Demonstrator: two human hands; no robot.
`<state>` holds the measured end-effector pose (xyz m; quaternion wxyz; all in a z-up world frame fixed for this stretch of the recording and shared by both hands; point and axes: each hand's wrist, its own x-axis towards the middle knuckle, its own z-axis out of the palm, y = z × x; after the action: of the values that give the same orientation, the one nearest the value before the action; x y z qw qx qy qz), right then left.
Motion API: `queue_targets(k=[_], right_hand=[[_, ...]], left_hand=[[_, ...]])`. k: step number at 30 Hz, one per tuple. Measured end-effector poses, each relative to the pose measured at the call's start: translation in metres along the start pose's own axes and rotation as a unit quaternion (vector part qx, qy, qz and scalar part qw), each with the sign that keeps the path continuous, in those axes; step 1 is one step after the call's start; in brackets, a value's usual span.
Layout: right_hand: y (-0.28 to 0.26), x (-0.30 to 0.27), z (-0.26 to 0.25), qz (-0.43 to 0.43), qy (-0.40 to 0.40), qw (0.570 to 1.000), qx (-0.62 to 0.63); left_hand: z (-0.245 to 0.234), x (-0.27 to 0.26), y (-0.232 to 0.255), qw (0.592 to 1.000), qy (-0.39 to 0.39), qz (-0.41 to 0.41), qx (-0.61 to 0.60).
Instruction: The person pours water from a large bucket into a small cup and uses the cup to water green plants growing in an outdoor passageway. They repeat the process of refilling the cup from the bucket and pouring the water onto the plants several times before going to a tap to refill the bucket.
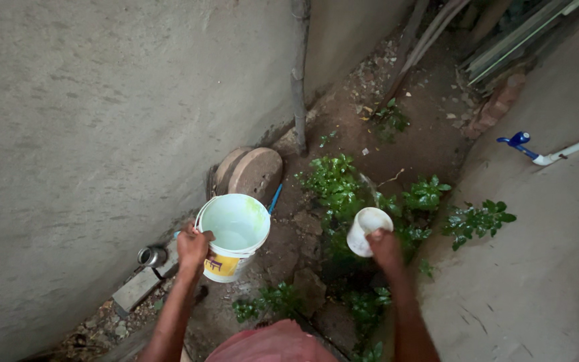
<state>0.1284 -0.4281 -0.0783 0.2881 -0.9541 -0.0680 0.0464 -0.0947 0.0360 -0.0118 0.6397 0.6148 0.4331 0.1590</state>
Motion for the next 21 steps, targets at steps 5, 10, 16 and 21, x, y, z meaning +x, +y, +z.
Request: queue_targets(k=[5, 10, 16, 21], right_hand=[[0.006, -0.064, 0.037, -0.079, 0.028, 0.995, 0.055], [0.033, -0.124, 0.046, 0.076, -0.202, 0.976, -0.035], [0.041, -0.095, 0.018, 0.098, -0.256, 0.952, -0.134], [0.031, -0.029, -0.016, 0.09, -0.129, 0.977, -0.143]], left_hand=[[-0.002, 0.006, -0.009, 1.0, 0.006, -0.005, -0.002], [-0.006, 0.013, -0.017, 1.0, 0.016, 0.007, -0.015], [-0.014, 0.001, 0.001, 0.999, 0.034, -0.007, 0.024], [-0.014, 0.0, 0.002, 0.999, 0.033, 0.001, 0.019]])
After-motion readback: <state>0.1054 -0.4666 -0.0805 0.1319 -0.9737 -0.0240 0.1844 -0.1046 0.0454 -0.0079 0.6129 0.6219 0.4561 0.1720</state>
